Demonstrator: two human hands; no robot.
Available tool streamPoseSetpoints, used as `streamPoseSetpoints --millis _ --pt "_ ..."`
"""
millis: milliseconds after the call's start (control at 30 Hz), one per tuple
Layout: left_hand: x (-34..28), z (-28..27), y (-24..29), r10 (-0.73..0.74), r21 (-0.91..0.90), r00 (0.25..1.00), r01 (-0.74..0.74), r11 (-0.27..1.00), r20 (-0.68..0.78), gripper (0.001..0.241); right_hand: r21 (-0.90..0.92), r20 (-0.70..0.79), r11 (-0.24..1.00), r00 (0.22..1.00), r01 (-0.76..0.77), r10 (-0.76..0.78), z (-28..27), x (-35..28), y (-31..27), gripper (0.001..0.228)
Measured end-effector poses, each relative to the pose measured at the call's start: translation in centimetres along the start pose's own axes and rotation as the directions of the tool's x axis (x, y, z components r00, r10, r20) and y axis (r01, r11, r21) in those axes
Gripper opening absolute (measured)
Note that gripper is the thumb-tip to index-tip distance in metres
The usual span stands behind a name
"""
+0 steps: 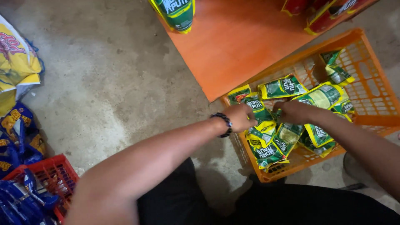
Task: Restocking store shelves with condiment packets from a plastic crate.
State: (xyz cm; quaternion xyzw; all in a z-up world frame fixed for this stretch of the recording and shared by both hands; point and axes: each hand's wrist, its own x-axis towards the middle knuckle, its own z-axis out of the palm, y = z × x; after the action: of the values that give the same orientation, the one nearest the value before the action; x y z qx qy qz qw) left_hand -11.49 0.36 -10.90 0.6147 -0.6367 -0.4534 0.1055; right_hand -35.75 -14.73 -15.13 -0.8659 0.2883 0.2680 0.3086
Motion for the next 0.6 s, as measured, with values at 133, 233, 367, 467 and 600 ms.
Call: streamPoseSetpoints --millis 133,233,367,467,600 --pt "2.2 4.1 -0.9 0.005 -0.123 0.999 -0.010 0.992 -0.047 0.034 -0.018 0.054 0.998 0.997 -0.058 0.059 1.5 -0.9 -3.7 0.054" --pt "2.3 4.6 -1.0 -0.037 -0.168 0.997 0.025 0.986 -0.072 0.042 -0.213 -0.017 0.976 0.999 0.034 -0.038 0.3 -1.7 -6.5 0.055" --pt "1.9 4.0 -1.2 -0.046 -0.207 0.992 0.021 0.978 -0.119 0.062 -0.272 -0.096 0.961 0.992 0.053 -0.082 -1.7 -1.7 -7.5 0.032" --pt "1.9 4.1 -1.0 0.041 -0.191 0.970 -0.088 0.978 -0.239 0.067 -0.197 -0.117 0.974 0.983 0.116 -0.140 -5.2 -2.8 -9.3 0.028" --pt "0.5 1.5 1.0 0.095 -0.126 0.953 -0.136 0.983 -0.288 0.053 -0.116 -0.046 0.970 0.974 0.213 -0.220 -8.6 -4.0 -10.8 0.033"
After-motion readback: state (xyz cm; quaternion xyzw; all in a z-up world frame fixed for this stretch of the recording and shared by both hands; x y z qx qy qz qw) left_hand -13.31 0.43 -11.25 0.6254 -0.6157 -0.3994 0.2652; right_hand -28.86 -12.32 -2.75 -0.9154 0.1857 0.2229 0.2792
